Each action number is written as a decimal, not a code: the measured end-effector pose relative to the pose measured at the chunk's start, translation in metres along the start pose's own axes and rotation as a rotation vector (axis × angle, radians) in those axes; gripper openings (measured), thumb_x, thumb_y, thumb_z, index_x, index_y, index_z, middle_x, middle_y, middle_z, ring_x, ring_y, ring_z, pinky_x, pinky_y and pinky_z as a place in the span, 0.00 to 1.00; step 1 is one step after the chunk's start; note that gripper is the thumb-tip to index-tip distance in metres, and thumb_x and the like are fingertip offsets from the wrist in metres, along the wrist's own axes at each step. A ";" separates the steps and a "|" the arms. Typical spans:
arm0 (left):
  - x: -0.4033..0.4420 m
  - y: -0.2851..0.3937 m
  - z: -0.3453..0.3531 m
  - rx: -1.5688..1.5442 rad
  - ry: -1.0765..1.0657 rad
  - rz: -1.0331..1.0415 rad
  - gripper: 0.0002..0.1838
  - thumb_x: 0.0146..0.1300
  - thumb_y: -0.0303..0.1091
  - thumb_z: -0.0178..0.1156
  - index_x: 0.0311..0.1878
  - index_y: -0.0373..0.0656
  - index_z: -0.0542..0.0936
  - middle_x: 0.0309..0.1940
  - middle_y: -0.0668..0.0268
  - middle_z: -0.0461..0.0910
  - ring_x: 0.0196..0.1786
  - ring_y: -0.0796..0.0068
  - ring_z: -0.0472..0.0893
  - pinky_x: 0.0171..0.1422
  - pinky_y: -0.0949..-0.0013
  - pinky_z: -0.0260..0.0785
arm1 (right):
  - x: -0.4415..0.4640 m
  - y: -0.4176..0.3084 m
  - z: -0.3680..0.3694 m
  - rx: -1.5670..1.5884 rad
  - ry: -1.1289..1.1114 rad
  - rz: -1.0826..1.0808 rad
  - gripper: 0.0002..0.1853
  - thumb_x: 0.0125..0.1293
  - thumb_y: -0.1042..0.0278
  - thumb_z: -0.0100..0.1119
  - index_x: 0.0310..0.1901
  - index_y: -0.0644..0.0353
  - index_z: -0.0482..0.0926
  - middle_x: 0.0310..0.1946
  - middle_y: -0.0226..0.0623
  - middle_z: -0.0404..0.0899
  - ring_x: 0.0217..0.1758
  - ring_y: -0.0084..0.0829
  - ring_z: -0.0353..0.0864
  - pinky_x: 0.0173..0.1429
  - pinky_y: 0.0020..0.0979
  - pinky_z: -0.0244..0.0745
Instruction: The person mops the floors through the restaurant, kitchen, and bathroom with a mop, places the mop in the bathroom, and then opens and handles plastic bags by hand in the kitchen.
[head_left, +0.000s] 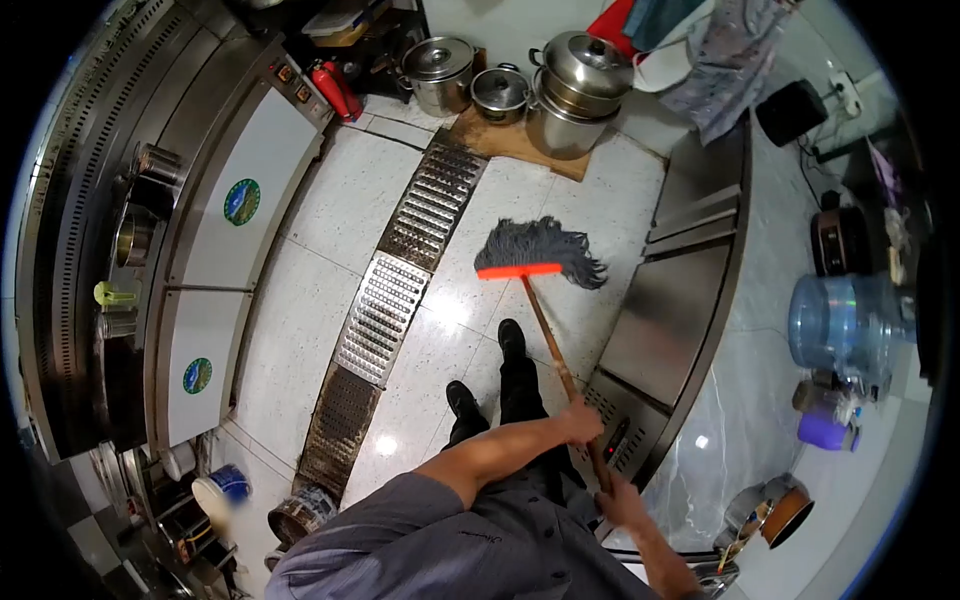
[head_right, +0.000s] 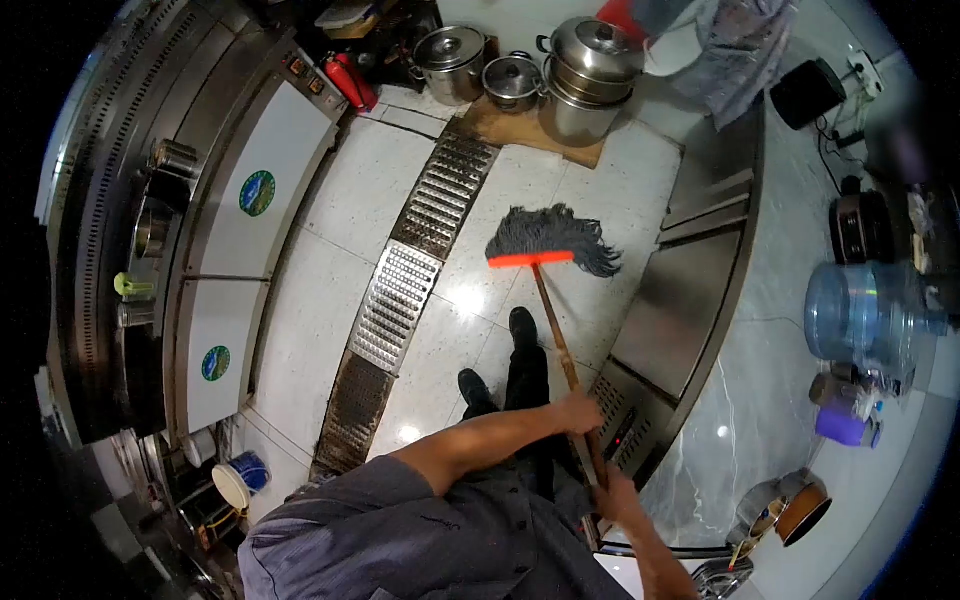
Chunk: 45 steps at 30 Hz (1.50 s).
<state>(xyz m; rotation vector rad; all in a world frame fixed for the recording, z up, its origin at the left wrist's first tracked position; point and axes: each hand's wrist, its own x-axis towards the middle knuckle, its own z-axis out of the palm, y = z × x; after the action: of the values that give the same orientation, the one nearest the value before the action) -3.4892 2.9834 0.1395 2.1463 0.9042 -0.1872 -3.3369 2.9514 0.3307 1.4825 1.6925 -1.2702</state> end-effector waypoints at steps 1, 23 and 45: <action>0.012 -0.023 0.002 -0.008 0.052 -0.062 0.08 0.57 0.34 0.64 0.39 0.45 0.85 0.40 0.63 0.83 0.48 0.61 0.81 0.47 0.54 0.74 | 0.029 0.000 -0.010 -0.009 0.016 -0.022 0.25 0.61 0.66 0.56 0.59 0.64 0.68 0.43 0.60 0.79 0.48 0.59 0.79 0.50 0.50 0.73; -0.238 -0.202 0.039 -0.309 0.535 -1.103 0.16 0.59 0.33 0.58 0.50 0.41 0.77 0.53 0.60 0.75 0.66 0.59 0.67 0.62 0.40 0.65 | 0.258 -0.241 0.049 -0.242 -0.305 -0.591 0.23 0.63 0.67 0.53 0.58 0.65 0.65 0.42 0.61 0.79 0.49 0.61 0.78 0.52 0.52 0.72; -0.497 -0.340 0.080 -0.533 0.777 -1.344 0.09 0.59 0.30 0.58 0.41 0.40 0.83 0.47 0.61 0.80 0.65 0.57 0.70 0.64 0.57 0.67 | 0.279 -0.528 0.198 -0.601 -0.213 -0.699 0.26 0.62 0.67 0.52 0.62 0.63 0.64 0.40 0.62 0.79 0.43 0.61 0.79 0.47 0.48 0.75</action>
<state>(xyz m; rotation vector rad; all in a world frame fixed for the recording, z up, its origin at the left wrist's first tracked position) -4.0669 2.8058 0.0780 0.7834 2.3944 0.2454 -3.9425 2.9237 0.1631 0.3983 2.2577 -1.0235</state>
